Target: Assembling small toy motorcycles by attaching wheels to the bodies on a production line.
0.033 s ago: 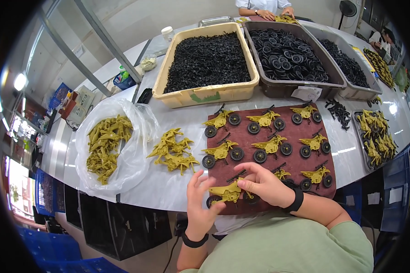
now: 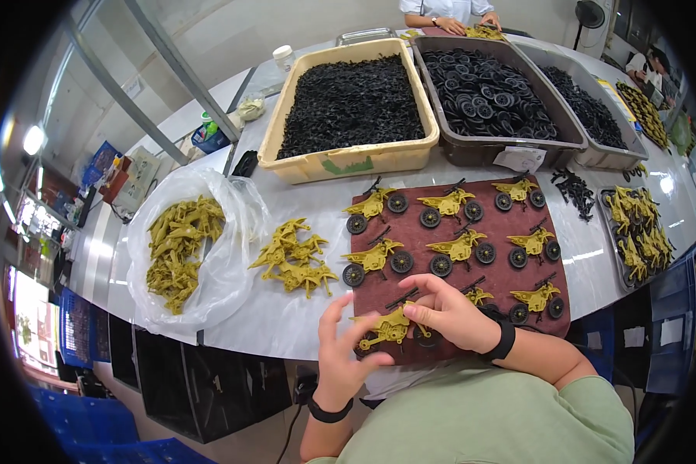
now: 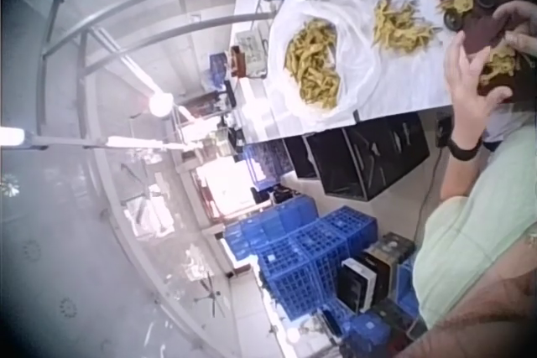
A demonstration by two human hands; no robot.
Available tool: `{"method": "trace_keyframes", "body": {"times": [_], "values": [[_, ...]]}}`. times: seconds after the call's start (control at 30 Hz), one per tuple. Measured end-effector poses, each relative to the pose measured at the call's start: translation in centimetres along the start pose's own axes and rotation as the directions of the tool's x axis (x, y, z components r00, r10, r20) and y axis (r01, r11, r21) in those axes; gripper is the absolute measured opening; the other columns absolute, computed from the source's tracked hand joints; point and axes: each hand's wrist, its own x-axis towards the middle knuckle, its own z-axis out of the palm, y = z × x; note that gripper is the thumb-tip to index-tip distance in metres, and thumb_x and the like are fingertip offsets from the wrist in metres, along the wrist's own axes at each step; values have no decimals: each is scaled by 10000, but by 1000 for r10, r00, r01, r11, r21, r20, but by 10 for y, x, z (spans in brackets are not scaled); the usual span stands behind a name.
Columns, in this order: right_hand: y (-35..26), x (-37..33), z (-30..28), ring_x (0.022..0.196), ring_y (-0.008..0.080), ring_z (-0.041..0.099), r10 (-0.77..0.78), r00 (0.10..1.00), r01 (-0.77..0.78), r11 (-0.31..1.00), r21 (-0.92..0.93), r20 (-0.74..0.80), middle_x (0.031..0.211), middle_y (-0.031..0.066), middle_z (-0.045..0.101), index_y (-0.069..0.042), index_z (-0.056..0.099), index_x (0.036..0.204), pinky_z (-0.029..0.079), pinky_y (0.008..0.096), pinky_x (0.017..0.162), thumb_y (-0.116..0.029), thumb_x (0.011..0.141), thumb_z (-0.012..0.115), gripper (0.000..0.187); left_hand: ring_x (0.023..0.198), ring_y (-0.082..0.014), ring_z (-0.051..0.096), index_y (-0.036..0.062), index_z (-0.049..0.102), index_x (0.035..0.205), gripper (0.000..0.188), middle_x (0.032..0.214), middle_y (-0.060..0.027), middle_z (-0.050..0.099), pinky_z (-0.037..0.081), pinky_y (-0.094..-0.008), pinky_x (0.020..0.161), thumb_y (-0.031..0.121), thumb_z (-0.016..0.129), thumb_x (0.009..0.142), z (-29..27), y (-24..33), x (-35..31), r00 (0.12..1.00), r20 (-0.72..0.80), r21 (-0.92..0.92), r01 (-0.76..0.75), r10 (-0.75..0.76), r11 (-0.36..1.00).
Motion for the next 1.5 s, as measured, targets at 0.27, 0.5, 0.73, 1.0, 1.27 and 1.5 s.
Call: {"method": "trace_keyframes", "body": {"times": [0.27,0.5,0.73,1.0,1.27,1.5], "values": [[0,-1,0,898,84,534,137,990,-142,971,190,42,1015,32,552,-69,457,1248,456,234,738,-189,967,530,314,1051,-200,579,176,692,1027,423,1089,20,657,339,-385,874,265,799,627,6,1,0,976,154,96,-172,156,980],[2,-2,-2,769,132,577,313,942,-333,914,233,120,944,75,587,-73,450,1192,467,285,579,-215,991,477,247,885,-166,664,124,714,940,364,936,-1,707,314,-337,753,69,783,586,9,-1,0,962,88,21,-262,260,965],[-11,-14,0,723,175,626,114,988,-145,921,-362,-108,908,102,613,-17,339,1299,504,299,641,-208,963,519,426,1009,-161,628,144,706,926,270,1006,25,690,336,-367,866,130,770,663,10,-28,1,931,168,219,-357,325,908],[-23,-27,-7,697,203,632,-214,967,93,795,-600,-135,834,131,643,14,323,1311,500,311,633,-118,903,580,499,1034,-231,607,108,681,934,238,1004,-12,677,381,-410,896,117,757,709,-5,-54,-4,954,248,96,-198,169,975],[-22,-35,-7,726,177,622,-265,962,175,771,-612,-59,849,117,634,-5,372,1278,496,293,624,-91,899,580,440,1081,-276,550,75,537,1216,459,1130,-97,611,346,-535,955,208,693,804,-38,-135,61,992,-126,766,95,3,635],[-29,-50,-21,720,139,610,-265,956,137,787,-602,-129,849,84,632,-13,417,1238,493,267,644,-63,903,572,373,1077,-262,553,93,493,1297,565,1141,-82,595,306,-535,971,248,711,799,-42,-142,72,925,-73,743,300,-373,598]]}}
